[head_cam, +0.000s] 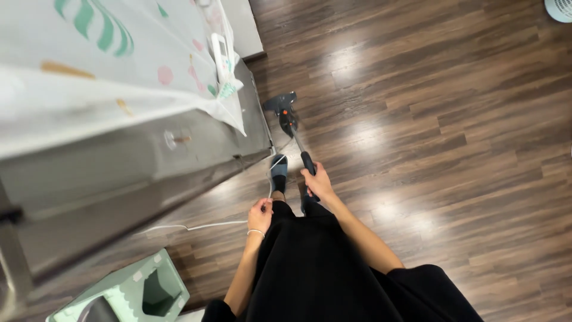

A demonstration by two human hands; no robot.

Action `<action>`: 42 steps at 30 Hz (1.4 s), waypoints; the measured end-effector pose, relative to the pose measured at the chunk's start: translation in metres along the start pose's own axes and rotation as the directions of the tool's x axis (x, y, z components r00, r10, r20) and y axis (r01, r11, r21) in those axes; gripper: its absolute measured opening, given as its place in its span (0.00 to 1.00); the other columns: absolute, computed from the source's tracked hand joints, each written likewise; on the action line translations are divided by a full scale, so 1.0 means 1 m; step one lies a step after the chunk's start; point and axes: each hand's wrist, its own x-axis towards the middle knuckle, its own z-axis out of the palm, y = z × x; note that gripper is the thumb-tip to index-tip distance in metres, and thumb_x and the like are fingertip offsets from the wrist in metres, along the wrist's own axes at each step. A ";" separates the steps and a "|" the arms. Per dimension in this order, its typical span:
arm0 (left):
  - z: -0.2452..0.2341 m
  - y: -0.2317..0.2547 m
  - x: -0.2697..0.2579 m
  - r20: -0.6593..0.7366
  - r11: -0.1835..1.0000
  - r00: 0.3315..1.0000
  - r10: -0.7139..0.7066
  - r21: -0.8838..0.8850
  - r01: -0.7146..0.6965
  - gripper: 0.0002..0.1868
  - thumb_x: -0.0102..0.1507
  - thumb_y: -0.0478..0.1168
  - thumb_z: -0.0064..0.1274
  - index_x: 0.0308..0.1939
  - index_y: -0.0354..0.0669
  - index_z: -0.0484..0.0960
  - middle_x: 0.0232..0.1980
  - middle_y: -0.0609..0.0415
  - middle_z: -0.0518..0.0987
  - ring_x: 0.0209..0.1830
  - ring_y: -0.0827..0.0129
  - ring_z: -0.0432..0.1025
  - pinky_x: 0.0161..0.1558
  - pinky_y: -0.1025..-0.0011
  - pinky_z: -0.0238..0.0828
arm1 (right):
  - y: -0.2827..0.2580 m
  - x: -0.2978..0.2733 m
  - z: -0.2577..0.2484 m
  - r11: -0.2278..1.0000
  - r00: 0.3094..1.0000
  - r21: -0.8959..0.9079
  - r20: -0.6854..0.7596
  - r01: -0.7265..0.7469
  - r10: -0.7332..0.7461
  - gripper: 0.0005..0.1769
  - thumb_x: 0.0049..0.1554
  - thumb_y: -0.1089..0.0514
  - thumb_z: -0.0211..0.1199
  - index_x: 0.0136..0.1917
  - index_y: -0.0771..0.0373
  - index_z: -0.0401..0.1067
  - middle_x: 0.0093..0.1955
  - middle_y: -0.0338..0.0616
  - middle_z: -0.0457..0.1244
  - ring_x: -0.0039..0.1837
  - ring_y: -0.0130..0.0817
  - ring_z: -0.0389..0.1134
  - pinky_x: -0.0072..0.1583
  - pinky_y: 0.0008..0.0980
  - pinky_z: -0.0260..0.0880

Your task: Vacuum the floor around a kitchen area and move the vacuum cord to plug it into a different outlet.

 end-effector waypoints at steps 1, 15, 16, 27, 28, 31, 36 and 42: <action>-0.003 0.003 0.004 -0.005 1.000 1.000 -0.001 0.006 0.001 0.14 0.67 0.49 0.54 0.40 0.42 0.85 0.22 0.54 0.79 0.21 0.70 0.73 0.30 0.69 0.70 | -0.008 0.014 0.004 1.000 1.000 0.004 0.006 0.000 0.000 0.30 0.56 0.51 0.63 0.67 0.61 0.59 0.28 0.43 0.60 0.22 0.32 0.59 0.25 0.36 0.60; -0.040 0.004 0.065 0.049 0.999 0.998 -0.045 0.026 0.044 0.15 0.66 0.49 0.53 0.44 0.42 0.84 0.23 0.54 0.79 0.22 0.71 0.72 0.31 0.69 0.70 | -0.075 0.119 0.017 0.995 0.991 -0.098 0.127 -0.022 0.035 0.26 0.58 0.45 0.70 0.43 0.72 0.69 0.28 0.46 0.64 0.28 0.29 0.64 0.32 0.30 0.64; -0.039 0.002 0.070 0.054 0.999 0.998 -0.044 0.026 0.042 0.15 0.66 0.49 0.53 0.44 0.42 0.84 0.23 0.54 0.79 0.22 0.71 0.72 0.31 0.69 0.70 | -0.071 0.116 0.008 0.995 0.992 -0.097 0.122 -0.024 0.036 0.26 0.58 0.45 0.70 0.43 0.72 0.69 0.28 0.46 0.64 0.28 0.29 0.64 0.32 0.30 0.64; -0.028 0.012 0.077 0.058 0.999 0.998 0.018 0.041 -0.021 0.15 0.66 0.48 0.53 0.46 0.41 0.85 0.24 0.55 0.80 0.22 0.74 0.73 0.31 0.72 0.70 | 0.053 -0.012 -0.040 0.978 0.970 0.105 -0.144 -0.182 0.196 0.27 0.52 0.45 0.75 0.30 0.67 0.66 0.24 0.41 0.60 0.24 0.29 0.60 0.26 0.31 0.58; -0.024 0.011 0.072 0.053 0.999 0.998 0.021 0.038 -0.023 0.15 0.66 0.48 0.53 0.46 0.41 0.85 0.24 0.55 0.80 0.22 0.74 0.73 0.31 0.72 0.70 | 0.056 -0.022 -0.038 0.979 0.971 0.103 -0.143 -0.177 0.191 0.27 0.52 0.45 0.75 0.30 0.67 0.66 0.24 0.41 0.60 0.24 0.29 0.60 0.26 0.31 0.58; -0.016 0.007 0.055 0.059 0.999 0.998 0.031 0.022 -0.032 0.14 0.67 0.47 0.51 0.47 0.43 0.86 0.24 0.55 0.80 0.23 0.73 0.72 0.31 0.71 0.69 | 0.070 -0.046 -0.034 0.946 0.946 0.180 -0.136 -0.270 0.296 0.22 0.52 0.46 0.73 0.32 0.64 0.68 0.25 0.41 0.61 0.24 0.29 0.61 0.27 0.31 0.60; 0.002 0.000 0.015 0.033 0.999 0.999 0.032 -0.031 -0.031 0.13 0.67 0.44 0.50 0.47 0.43 0.86 0.26 0.56 0.81 0.26 0.76 0.75 0.33 0.74 0.71 | 0.069 -0.039 -0.045 0.904 0.958 0.335 -0.013 -0.266 0.286 0.20 0.54 0.48 0.72 0.34 0.63 0.67 0.26 0.38 0.58 0.25 0.26 0.55 0.27 0.30 0.54; 0.018 -0.039 -0.023 -0.018 0.995 0.998 0.067 -0.075 -0.068 0.13 0.67 0.43 0.51 0.47 0.40 0.86 0.26 0.55 0.80 0.26 0.76 0.72 0.32 0.74 0.68 | 0.066 -0.002 -0.066 0.966 0.988 0.230 -0.076 -0.114 0.135 0.21 0.54 0.47 0.73 0.34 0.63 0.68 0.27 0.38 0.60 0.26 0.24 0.56 0.27 0.30 0.54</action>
